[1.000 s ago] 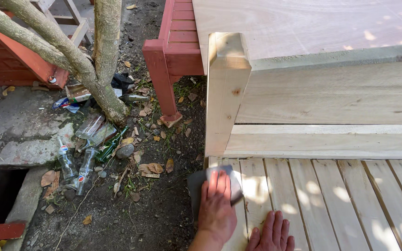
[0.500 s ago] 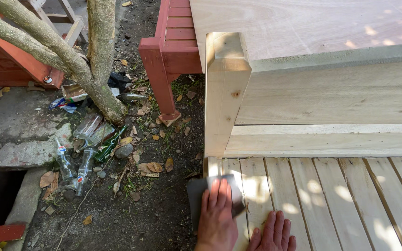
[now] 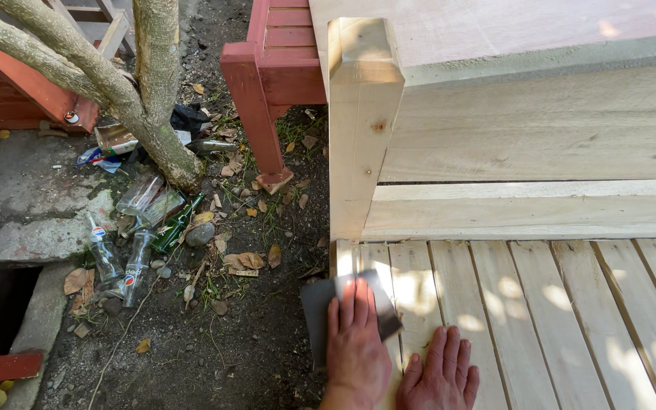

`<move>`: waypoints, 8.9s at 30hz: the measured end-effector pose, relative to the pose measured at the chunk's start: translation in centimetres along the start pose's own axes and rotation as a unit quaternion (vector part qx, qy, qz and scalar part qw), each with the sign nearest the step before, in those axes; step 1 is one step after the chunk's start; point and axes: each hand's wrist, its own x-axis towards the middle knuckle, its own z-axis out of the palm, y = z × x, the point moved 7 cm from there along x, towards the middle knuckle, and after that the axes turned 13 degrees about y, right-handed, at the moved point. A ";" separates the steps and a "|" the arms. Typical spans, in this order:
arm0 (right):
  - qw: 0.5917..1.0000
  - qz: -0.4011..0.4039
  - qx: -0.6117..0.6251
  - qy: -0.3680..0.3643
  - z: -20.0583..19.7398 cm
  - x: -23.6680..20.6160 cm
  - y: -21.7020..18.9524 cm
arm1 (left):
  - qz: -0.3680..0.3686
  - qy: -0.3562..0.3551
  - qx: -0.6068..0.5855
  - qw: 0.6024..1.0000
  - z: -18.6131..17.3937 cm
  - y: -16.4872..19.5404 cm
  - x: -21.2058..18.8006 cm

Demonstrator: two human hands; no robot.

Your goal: The person sands a light-colored wooden bench-like structure outdoors using a sheet of sandpaper held by hand. They rub the sandpaper along the seat slats, the side edges, and the corner posts, moving progressively along different boards and surfaces of the unfinished wood.

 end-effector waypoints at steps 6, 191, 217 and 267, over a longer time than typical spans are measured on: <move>1.000 0.009 0.000 -0.003 -1.1 0.6 -0.8 | -0.018 0.003 -0.002 1.000 1.1 -1.5 0.8; 0.996 0.012 -0.004 -0.090 -3.6 2.0 -2.2 | -0.141 0.072 -0.283 0.946 -1.4 -1.6 -12.7; 0.995 0.009 -0.010 -0.097 -3.4 1.6 -1.7 | -0.284 -0.023 -0.254 0.924 -2.5 -2.0 -2.3; 0.997 0.007 -0.051 -0.058 -1.4 0.8 -0.2 | 0.222 0.223 0.187 0.930 -4.3 2.8 -10.8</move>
